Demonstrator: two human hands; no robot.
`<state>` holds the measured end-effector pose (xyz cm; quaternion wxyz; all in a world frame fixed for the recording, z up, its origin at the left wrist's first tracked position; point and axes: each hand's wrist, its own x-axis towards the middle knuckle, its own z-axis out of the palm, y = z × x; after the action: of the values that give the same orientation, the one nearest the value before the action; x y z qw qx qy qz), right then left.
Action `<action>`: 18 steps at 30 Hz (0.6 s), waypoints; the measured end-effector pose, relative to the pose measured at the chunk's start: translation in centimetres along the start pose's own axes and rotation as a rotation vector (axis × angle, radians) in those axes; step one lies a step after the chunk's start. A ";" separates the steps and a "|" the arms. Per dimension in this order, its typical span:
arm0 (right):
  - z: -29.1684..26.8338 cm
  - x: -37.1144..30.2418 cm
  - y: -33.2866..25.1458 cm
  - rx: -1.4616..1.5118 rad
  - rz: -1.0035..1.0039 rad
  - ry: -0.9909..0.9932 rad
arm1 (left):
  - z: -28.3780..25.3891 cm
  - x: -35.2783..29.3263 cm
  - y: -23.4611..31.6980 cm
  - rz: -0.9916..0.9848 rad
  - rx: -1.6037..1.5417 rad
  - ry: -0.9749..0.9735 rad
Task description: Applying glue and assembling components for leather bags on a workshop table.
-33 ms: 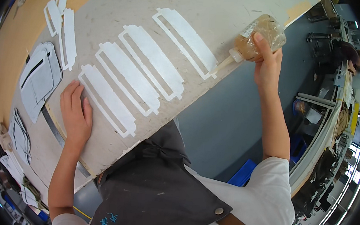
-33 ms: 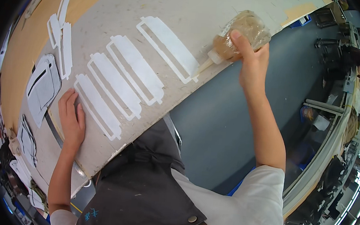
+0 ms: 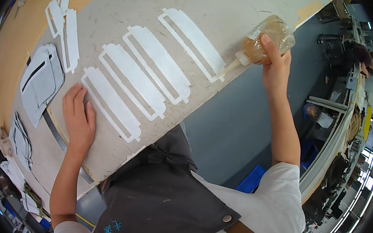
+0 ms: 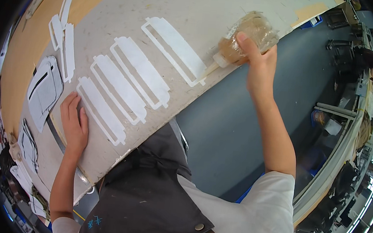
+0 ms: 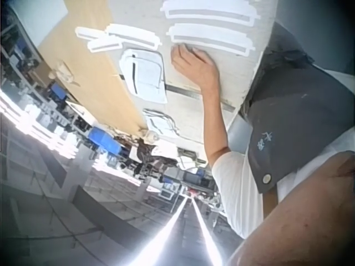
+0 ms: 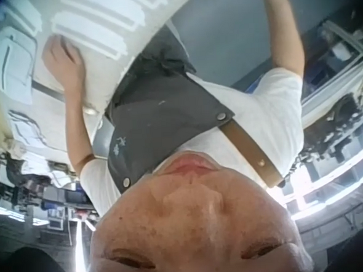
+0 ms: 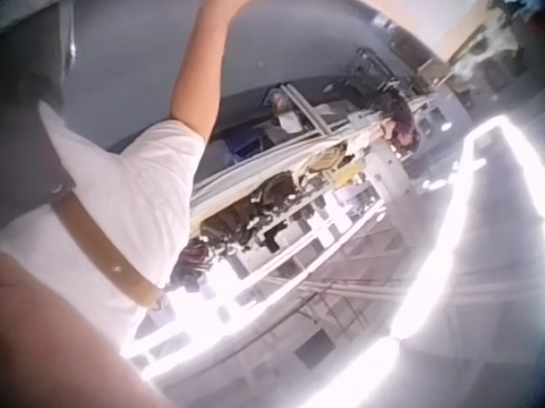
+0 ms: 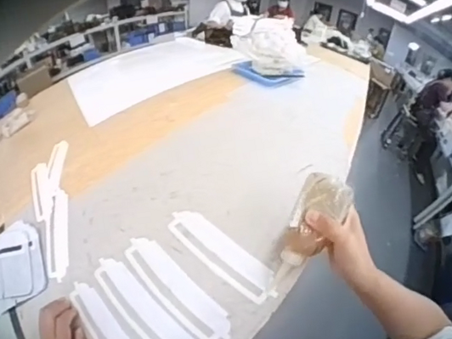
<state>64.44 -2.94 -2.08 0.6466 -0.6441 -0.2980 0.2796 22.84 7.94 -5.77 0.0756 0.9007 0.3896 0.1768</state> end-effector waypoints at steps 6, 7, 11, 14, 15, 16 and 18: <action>1.9 1.1 -0.3 0.174 0.047 -0.083 | -0.3 -0.1 0.1 -0.008 0.021 -0.013; 2.0 2.1 -0.3 0.241 0.022 -0.111 | -0.3 0.0 0.2 -0.009 0.020 -0.018; 3.7 5.9 0.3 0.237 -0.169 -0.085 | -0.2 -0.1 0.3 -0.012 0.015 -0.026; 4.5 8.2 1.1 0.201 -0.232 -0.067 | -0.3 -0.2 0.3 -0.022 0.012 -0.055; 4.8 8.9 1.6 0.202 -0.230 -0.072 | -0.3 -0.2 0.3 -0.027 0.013 -0.055; 5.0 9.5 2.2 0.218 -0.210 -0.089 | -0.3 -0.1 0.4 -0.016 0.014 -0.043; 6.3 9.4 2.0 0.235 -0.185 -0.112 | -0.4 0.0 0.6 -0.013 0.017 -0.032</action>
<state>66.11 8.30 -3.92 0.7229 -0.5172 -0.3568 0.2876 23.06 7.53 -5.30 0.0751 0.9014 0.3959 0.1586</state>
